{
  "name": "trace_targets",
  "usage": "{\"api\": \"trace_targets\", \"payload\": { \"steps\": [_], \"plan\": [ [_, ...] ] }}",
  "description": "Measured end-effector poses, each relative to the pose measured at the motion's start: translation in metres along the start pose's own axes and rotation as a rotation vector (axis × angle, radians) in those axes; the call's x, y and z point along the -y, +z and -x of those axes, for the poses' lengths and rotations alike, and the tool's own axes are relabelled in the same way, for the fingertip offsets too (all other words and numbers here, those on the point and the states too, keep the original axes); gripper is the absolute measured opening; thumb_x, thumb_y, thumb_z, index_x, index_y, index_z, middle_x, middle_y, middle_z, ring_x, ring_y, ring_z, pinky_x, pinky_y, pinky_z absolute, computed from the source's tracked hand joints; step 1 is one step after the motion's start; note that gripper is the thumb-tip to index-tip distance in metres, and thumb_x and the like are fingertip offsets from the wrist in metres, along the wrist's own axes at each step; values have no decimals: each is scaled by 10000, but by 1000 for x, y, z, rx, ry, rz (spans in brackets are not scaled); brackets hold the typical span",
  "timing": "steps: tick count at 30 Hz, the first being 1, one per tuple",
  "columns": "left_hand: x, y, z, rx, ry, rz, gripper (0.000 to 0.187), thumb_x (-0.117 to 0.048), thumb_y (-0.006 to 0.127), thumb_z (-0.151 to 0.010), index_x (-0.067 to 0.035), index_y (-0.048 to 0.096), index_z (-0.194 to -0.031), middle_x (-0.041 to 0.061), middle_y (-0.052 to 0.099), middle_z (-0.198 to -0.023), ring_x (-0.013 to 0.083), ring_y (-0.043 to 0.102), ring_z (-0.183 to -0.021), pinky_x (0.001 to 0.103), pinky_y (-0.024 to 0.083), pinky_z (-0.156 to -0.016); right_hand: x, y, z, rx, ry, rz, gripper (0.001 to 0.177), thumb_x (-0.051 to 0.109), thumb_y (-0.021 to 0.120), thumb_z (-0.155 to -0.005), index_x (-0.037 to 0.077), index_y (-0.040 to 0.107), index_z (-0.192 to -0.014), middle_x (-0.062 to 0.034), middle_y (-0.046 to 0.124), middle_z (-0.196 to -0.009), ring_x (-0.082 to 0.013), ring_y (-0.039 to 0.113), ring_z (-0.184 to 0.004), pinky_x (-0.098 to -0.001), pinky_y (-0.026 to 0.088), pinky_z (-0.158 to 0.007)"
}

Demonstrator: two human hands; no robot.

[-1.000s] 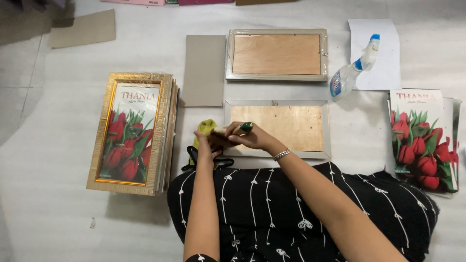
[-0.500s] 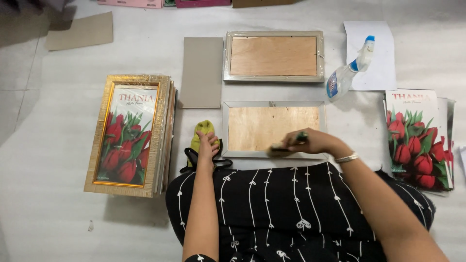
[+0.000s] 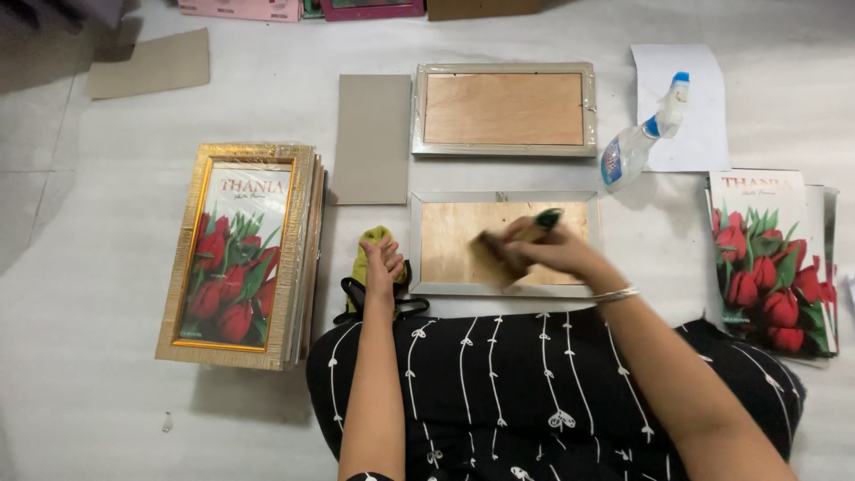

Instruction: Cleaning a picture frame and assembling it with a picture and backing board

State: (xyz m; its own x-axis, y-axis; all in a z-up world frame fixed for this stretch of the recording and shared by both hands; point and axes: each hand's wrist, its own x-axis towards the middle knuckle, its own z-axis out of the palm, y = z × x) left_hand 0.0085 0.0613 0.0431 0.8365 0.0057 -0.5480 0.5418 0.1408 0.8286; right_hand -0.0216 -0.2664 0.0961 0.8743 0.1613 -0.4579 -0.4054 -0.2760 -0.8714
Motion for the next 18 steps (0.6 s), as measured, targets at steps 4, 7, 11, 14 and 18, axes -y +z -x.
{"api": "trace_targets", "payload": {
  "steps": [4, 7, 11, 14, 18],
  "plan": [
    [4, -1, -4, -9, 4, 11, 998, -762, 5, -972, -33, 311, -1581, 256, 353, -1594, 429, 345, -1467, 482, 306, -1232, -11, 72, -54, 106, 81, -275, 368, 191, 780, -882, 77, 677, -1216, -155, 667, -1065, -295, 717, -864, -455, 651, -730],
    [16, -7, -18, -30, -18, 62, 1019, -820, 26, -949, -89, 376, -1566, 201, 426, -1568, 386, 411, -1434, 460, 329, -1206, -16, 89, -94, 193, 99, -187, 360, 238, 809, -859, 89, 721, -1175, -159, 702, -1017, -274, 720, -819, -439, 651, -691],
    [18, -8, -23, -12, 3, 14, 1026, -824, -4, -939, -109, 378, -1567, 177, 446, -1557, 378, 428, -1428, 472, 348, -1197, 18, 82, -133, -207, 50, -173, 410, 274, 812, -821, 80, 725, -1172, -184, 714, -1073, -296, 721, -929, -477, 650, -765],
    [20, -8, -25, -20, -11, 1, 1031, -823, -18, -935, -111, 382, -1565, 169, 455, -1556, 374, 436, -1426, 471, 352, -1194, 36, 75, -137, -424, -14, -68, 309, 360, 787, -823, 273, 730, -1114, -28, 737, -1029, -201, 730, -967, -397, 632, -818],
    [17, -7, -22, -3, 21, -3, 1021, -801, -16, -951, -81, 358, -1570, 207, 426, -1566, 418, 406, -1435, 509, 322, -1204, 48, 80, -101, -114, -15, -155, 427, 208, 738, -762, 86, 730, -1171, -193, 705, -1055, -329, 695, -926, -469, 642, -741]
  ]
}}
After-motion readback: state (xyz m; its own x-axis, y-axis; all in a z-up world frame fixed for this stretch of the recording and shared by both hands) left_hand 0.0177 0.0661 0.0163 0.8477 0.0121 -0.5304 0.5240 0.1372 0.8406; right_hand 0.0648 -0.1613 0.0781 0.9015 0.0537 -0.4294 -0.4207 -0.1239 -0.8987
